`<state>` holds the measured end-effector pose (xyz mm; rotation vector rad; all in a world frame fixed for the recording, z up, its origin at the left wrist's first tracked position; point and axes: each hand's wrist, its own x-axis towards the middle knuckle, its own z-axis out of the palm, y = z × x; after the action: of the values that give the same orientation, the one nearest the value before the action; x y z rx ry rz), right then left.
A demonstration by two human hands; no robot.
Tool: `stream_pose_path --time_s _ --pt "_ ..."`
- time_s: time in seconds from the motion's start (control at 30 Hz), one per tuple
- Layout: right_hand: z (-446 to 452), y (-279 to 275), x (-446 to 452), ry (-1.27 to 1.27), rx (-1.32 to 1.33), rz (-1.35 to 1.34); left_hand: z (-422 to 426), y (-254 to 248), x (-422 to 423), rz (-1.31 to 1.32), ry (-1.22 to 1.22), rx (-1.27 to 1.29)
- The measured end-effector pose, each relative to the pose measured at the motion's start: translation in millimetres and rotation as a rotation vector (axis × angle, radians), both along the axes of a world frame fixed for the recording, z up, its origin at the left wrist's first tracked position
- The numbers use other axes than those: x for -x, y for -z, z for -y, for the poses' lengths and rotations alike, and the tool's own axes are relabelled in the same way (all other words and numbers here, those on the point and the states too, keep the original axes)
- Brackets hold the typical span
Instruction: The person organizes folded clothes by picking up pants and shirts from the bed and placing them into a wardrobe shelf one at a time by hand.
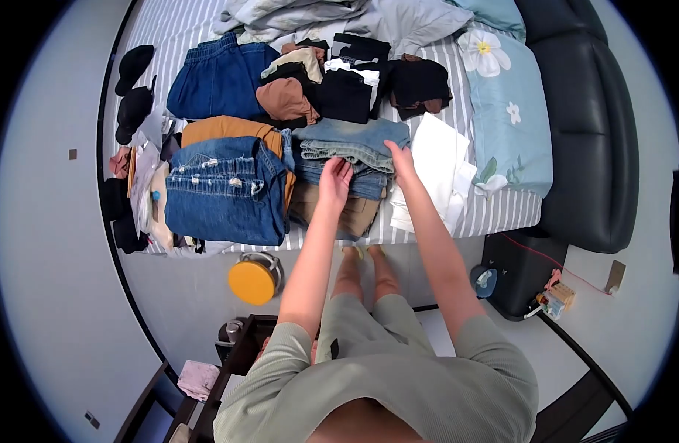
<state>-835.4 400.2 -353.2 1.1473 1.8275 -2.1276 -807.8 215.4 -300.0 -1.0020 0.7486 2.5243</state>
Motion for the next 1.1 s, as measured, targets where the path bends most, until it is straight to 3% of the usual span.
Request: stream_pose_path --time_s 0.07,0.13,0.2,0.23,0.33,0.37,0.47,0.63,0.87,0.9,0.97,1.07,1.1 --pt "4.7 -32.9 7.6 0.195 0.463 -0.004 0.0 0.5 7.4 -0.027 -0.063 -0.033" --pt "0.3 -41.6 16.6 0.164 0.428 0.028 1.2 -16.4 13.9 -0.045 -0.046 -0.228" --pt "-0.4 -45.0 24.4 0.13 0.377 0.063 -1.1 -26.9 16.3 -0.097 -0.059 -0.241" --pt "-0.9 -34.9 31.3 0.102 0.156 0.134 -2.4 -27.3 15.9 -0.122 -0.066 -0.247" --pt "-2.0 -47.6 37.0 0.073 0.324 0.053 -3.9 -22.4 13.2 -0.142 -0.049 -0.187" --pt "-4.2 -47.1 41.6 0.042 0.556 0.114 -3.8 -18.1 12.8 -0.139 -0.049 -0.173" --pt "-4.6 -46.8 45.9 -0.037 0.72 0.195 -2.0 5.2 15.6 0.069 -0.123 -0.233" --pt "13.7 -35.0 20.0 -0.032 0.51 0.244 -12.1 -1.2 23.0 0.084 0.006 -0.131" --pt "32.7 -65.9 -13.5 -0.056 0.238 0.096 -26.6 28.8 29.7 0.293 -0.056 0.207" --pt "32.9 -71.0 -14.2 -0.023 0.286 0.106 -27.4 1.0 30.4 0.346 -0.055 0.267" --pt "34.3 -83.8 -13.3 0.046 0.387 0.124 -25.1 -8.5 31.7 0.266 -0.072 0.246" --pt "25.2 -92.6 -12.6 0.162 0.615 0.118 -20.2 2.6 36.4 0.267 -0.077 0.23" --pt "20.3 -57.0 -13.1 0.226 0.459 -0.082 -20.1 2.4 37.8 0.305 -0.067 0.234"
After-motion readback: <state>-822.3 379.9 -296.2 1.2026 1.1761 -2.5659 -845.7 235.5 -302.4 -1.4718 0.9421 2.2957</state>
